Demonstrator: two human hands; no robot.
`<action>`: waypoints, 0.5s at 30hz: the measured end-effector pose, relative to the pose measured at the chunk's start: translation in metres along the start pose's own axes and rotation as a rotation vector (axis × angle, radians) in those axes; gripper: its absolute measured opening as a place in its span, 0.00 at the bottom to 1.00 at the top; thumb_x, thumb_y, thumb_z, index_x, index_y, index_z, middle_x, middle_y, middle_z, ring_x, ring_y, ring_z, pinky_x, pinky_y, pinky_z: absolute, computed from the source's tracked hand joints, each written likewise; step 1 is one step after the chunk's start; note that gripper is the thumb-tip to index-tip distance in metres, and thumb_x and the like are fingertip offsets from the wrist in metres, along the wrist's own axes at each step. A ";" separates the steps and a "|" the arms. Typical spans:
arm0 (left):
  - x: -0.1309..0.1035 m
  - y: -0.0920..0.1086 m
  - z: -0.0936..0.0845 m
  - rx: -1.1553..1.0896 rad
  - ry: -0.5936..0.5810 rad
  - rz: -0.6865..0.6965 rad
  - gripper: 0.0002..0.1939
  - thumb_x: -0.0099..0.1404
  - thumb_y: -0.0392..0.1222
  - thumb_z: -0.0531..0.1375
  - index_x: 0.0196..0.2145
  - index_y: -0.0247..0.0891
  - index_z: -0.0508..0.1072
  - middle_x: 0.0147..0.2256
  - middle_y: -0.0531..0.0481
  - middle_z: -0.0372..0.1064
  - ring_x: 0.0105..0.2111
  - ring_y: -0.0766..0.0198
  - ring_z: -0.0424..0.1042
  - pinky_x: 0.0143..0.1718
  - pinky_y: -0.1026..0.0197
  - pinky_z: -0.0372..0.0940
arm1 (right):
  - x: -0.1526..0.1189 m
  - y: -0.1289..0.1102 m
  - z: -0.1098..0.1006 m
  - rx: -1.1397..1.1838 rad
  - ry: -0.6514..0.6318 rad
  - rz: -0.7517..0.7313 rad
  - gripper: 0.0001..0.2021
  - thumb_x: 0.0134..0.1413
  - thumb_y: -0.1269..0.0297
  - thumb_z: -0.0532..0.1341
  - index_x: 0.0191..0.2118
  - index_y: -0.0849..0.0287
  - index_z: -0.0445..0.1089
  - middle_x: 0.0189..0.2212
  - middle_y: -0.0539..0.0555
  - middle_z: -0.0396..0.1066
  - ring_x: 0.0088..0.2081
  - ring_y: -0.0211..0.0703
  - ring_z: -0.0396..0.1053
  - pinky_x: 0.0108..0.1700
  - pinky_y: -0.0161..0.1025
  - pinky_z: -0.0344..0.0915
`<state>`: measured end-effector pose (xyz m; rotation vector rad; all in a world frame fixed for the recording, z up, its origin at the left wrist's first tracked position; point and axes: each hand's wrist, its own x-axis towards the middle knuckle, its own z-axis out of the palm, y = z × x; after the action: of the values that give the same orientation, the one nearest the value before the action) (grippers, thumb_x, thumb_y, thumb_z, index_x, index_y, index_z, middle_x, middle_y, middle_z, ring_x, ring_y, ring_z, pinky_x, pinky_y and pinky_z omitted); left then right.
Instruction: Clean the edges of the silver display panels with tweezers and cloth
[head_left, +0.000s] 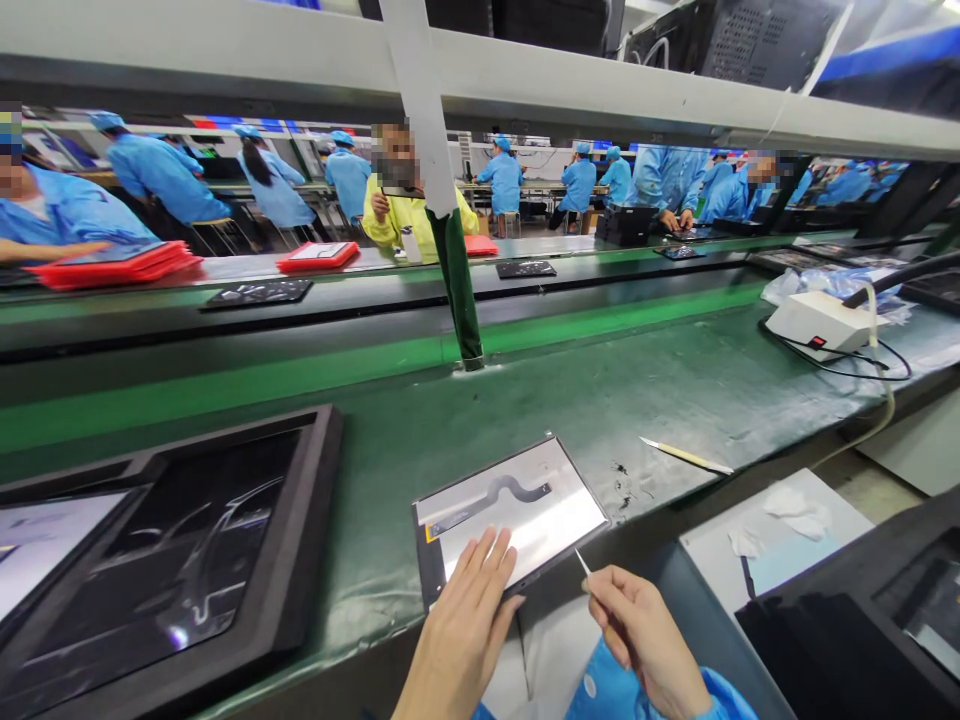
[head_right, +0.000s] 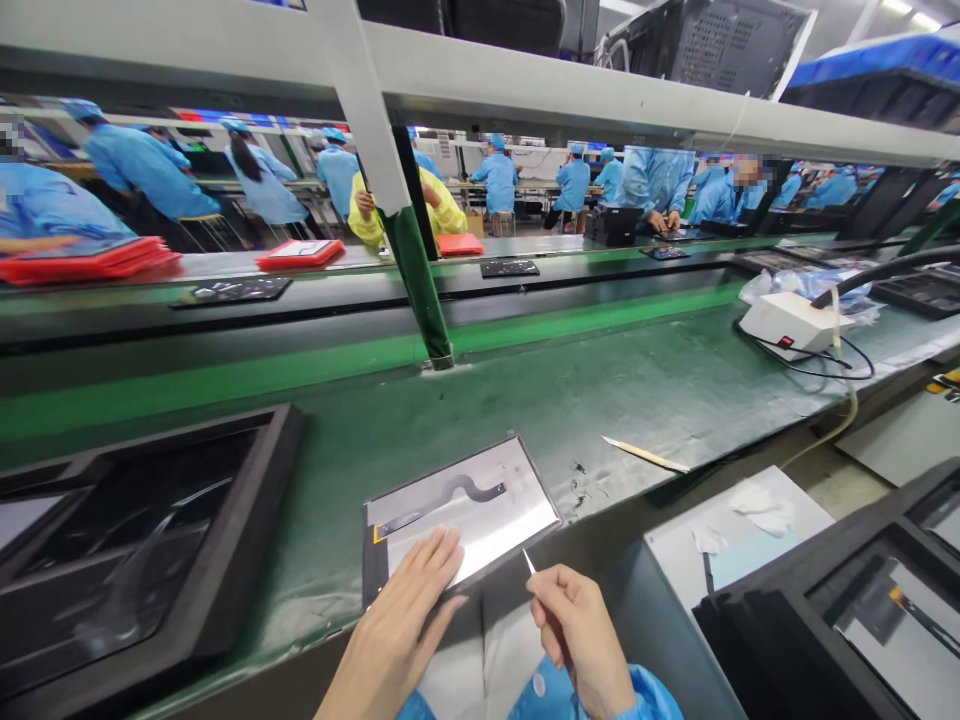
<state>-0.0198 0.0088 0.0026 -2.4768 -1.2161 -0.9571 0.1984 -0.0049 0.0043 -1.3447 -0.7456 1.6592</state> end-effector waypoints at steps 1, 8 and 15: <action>0.001 0.003 0.000 -0.010 0.013 -0.007 0.22 0.72 0.35 0.55 0.62 0.33 0.64 0.57 0.40 0.71 0.60 0.52 0.67 0.58 0.52 0.67 | 0.001 0.000 0.000 0.094 -0.029 0.045 0.28 0.36 0.39 0.71 0.26 0.61 0.67 0.15 0.42 0.62 0.11 0.21 0.45 0.14 0.26 0.39; -0.015 0.044 0.021 -0.650 0.073 -0.261 0.10 0.71 0.36 0.57 0.35 0.42 0.77 0.28 0.51 0.78 0.30 0.62 0.79 0.42 0.62 0.72 | 0.006 0.008 -0.004 0.554 -0.183 0.277 0.24 0.29 0.54 0.79 0.26 0.63 0.68 0.15 0.38 0.58 0.12 0.17 0.39 0.11 0.20 0.40; 0.032 0.070 0.045 -1.673 -0.211 -1.273 0.29 0.54 0.62 0.68 0.42 0.33 0.81 0.38 0.41 0.78 0.46 0.52 0.73 0.53 0.56 0.63 | 0.009 0.010 -0.007 0.638 -0.286 0.297 0.23 0.33 0.56 0.79 0.27 0.61 0.66 0.16 0.37 0.57 0.13 0.19 0.38 0.12 0.18 0.46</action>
<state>0.0687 0.0052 -0.0059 -2.1296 -3.0352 -3.0308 0.2027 -0.0021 -0.0099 -0.7941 -0.1293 2.1162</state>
